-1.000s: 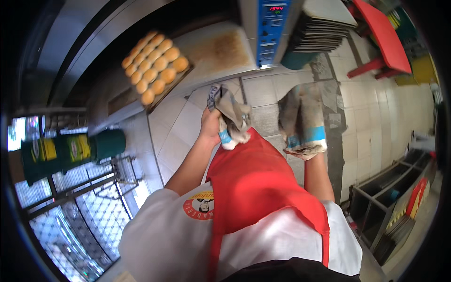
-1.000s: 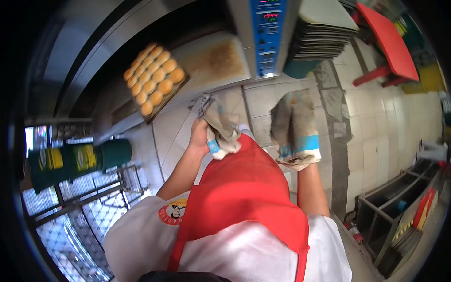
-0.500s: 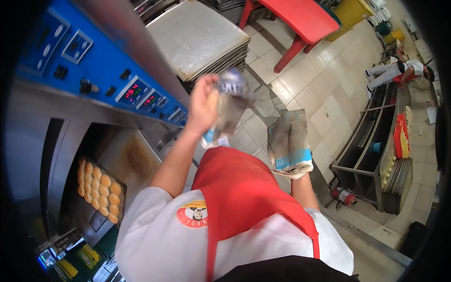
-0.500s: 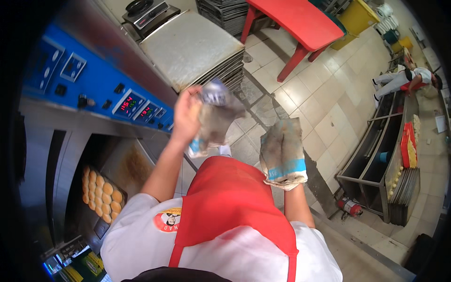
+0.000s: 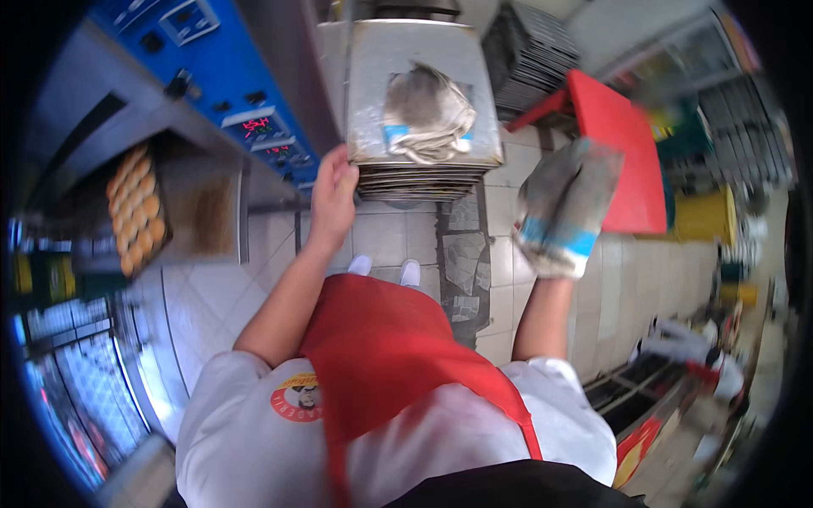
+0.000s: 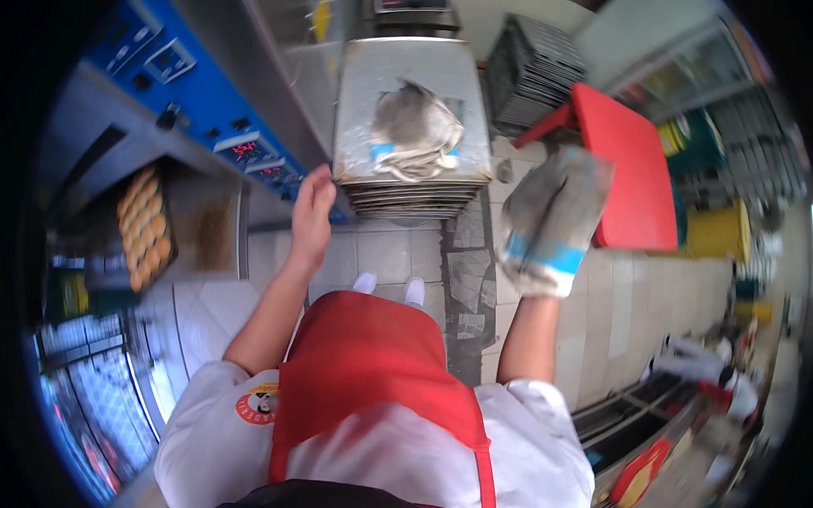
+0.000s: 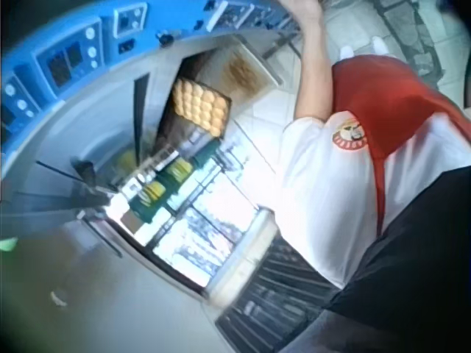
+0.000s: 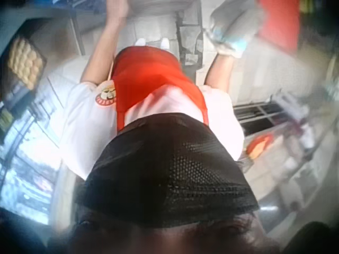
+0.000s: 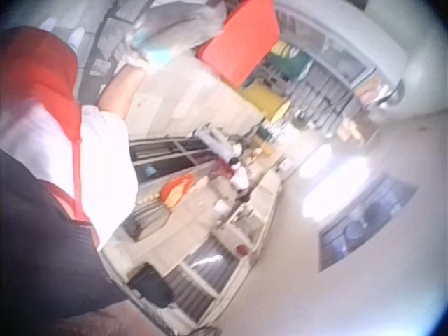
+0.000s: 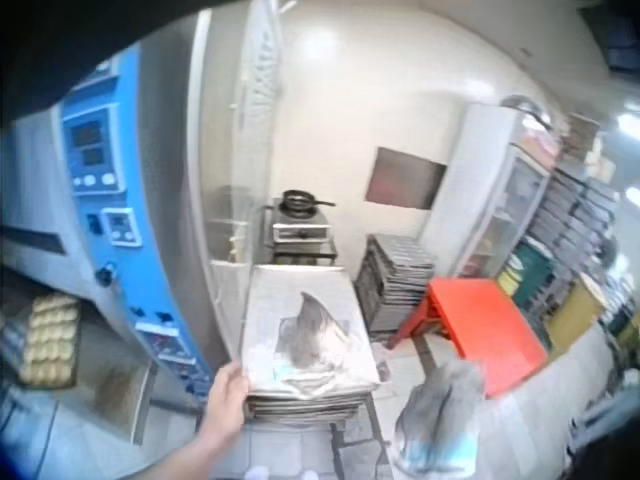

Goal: The person coats dough in yellow powder by hand, places the pieces onto metal trays, and slides the trays into a rack. The person also uses a cloth to remove a tray of baked rolls from an oven.

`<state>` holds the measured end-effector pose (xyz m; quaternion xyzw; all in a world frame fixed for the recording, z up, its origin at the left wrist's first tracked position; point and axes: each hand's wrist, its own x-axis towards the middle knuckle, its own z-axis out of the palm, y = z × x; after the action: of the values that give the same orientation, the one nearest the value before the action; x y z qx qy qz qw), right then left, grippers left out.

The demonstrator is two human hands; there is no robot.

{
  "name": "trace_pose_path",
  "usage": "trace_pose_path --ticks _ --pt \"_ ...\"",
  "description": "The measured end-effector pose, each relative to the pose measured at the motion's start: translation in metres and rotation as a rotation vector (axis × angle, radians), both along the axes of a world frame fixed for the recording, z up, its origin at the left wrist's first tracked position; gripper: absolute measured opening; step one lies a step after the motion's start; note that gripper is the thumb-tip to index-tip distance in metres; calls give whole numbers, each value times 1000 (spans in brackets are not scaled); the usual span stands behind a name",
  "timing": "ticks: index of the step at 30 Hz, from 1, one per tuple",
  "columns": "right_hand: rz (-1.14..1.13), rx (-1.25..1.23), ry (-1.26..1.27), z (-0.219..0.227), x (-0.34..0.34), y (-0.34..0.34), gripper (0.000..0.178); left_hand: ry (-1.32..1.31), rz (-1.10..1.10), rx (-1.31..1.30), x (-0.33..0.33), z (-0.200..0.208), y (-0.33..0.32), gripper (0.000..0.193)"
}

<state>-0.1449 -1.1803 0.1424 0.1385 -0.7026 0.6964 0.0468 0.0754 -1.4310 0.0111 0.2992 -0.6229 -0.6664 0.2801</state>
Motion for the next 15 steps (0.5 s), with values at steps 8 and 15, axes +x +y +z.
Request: trace_pose_path --ticks 8,15 --pt "376 742 943 -168 -127 -177 34 -370 206 104 227 -71 74 32" --pt "229 781 640 -177 -57 -152 38 -537 714 32 416 -97 56 27"
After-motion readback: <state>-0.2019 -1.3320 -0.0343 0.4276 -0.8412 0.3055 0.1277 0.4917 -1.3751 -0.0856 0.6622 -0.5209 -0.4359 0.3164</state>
